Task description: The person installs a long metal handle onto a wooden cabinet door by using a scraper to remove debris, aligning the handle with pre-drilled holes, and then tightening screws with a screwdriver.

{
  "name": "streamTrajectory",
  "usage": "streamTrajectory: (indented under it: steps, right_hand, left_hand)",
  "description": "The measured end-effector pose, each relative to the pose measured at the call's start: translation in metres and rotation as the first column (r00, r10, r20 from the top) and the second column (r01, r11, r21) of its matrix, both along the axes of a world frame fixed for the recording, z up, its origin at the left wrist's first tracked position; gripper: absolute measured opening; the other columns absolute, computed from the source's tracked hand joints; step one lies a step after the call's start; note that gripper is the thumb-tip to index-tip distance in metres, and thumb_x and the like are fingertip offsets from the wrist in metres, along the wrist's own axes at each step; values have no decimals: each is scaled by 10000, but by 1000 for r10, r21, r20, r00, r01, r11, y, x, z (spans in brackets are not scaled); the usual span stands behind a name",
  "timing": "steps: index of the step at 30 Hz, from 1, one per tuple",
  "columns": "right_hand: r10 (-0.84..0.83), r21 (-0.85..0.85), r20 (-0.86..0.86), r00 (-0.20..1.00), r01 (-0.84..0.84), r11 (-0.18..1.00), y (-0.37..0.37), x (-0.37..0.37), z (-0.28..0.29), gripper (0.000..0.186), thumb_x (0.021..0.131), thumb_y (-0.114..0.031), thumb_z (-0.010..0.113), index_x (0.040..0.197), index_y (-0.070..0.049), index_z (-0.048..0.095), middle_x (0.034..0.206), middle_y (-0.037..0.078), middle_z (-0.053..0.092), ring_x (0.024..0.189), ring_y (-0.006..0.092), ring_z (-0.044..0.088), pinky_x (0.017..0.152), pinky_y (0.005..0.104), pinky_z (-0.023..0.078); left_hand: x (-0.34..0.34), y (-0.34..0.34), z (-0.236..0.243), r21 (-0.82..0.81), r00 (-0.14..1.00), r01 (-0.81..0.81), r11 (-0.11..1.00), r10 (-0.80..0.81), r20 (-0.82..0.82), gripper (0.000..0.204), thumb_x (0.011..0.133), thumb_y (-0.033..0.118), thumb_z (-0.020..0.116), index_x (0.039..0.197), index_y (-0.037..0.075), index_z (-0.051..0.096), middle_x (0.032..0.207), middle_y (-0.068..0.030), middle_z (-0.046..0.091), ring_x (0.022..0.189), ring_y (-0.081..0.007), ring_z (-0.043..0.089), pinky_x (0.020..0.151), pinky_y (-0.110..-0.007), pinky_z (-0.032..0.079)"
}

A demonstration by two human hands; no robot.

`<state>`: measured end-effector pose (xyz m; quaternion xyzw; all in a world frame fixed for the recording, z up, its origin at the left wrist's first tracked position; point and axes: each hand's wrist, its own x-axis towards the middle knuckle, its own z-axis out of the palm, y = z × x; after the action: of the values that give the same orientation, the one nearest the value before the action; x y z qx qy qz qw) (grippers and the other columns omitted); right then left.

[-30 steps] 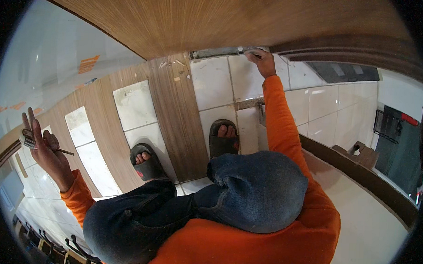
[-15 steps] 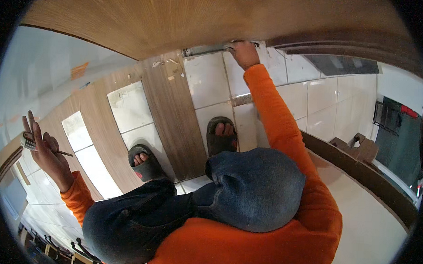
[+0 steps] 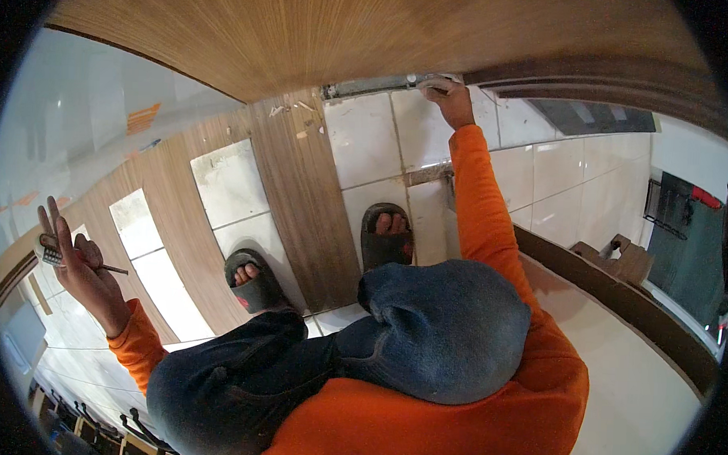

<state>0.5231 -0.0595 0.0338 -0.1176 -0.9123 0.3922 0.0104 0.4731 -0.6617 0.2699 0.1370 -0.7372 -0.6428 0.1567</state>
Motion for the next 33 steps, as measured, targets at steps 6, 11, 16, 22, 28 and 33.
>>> streamTrajectory:
  steps: [6, 11, 16, 22, 28, 33]
  right_hand:
    - [37, 116, 2, 999, -37, 993, 0, -5, 4, 235, 842, -247, 699, 1004, -81, 740, 1000, 130, 724, 908, 294, 681, 859, 392, 511]
    - [227, 508, 50, 973, -220, 833, -23, -23, 6, 236, 837, -248, 686, 991, -77, 736, 1004, 154, 706, 925, 362, 653, 847, 438, 520]
    - [226, 750, 262, 938, -345, 565, -66, -32, -7, 134, 830, -156, 597, 826, -95, 716, 853, 170, 700, 797, 353, 684, 722, 477, 553]
    - [-10, 434, -7, 1000, 12, 901, -43, -10, 9, 184, 835, -201, 685, 959, -78, 743, 935, 195, 703, 844, 347, 688, 788, 410, 549]
    - [-149, -108, -41, 988, 144, 984, 8, 6, -16, 241, 817, -232, 728, 1008, -85, 747, 898, 116, 737, 808, 231, 698, 786, 349, 534]
    - [-19, -100, -19, 1000, 17, 995, -6, 3, -8, 206, 814, -222, 724, 973, -95, 757, 958, 127, 731, 852, 249, 694, 801, 364, 529]
  left_hand:
    - [-3, 0, 0, -75, 996, 86, 993, -88, -27, 535, 957, 134, 592, 1449, 21, 414, 1455, -72, 502, 495, 5, 232, 440, -154, 208]
    - [-5, 0, 0, -21, 999, 32, 999, -31, 19, 420, 970, 101, 562, 1383, 41, 515, 1500, -57, 450, 521, -3, 245, 459, -164, 231]
    - [-7, 12, 4, 1, 999, 51, 999, -51, 4, 415, 957, 131, 593, 1356, 31, 537, 1474, -50, 481, 517, -5, 254, 459, -164, 239]
    - [3, -10, -1, -12, 1000, 14, 1000, -14, 14, 393, 949, 148, 610, 1323, 36, 568, 1439, -34, 518, 517, -4, 259, 463, -166, 243]
    - [5, -5, 6, -12, 999, 39, 999, -39, -19, 414, 942, 125, 607, 1345, 47, 550, 1397, -19, 554, 519, -3, 258, 468, -152, 247]
    - [6, 1, 11, -11, 999, 32, 999, -32, -7, 475, 943, 117, 602, 1399, 46, 490, 1421, -17, 531, 519, -6, 257, 463, -149, 248]
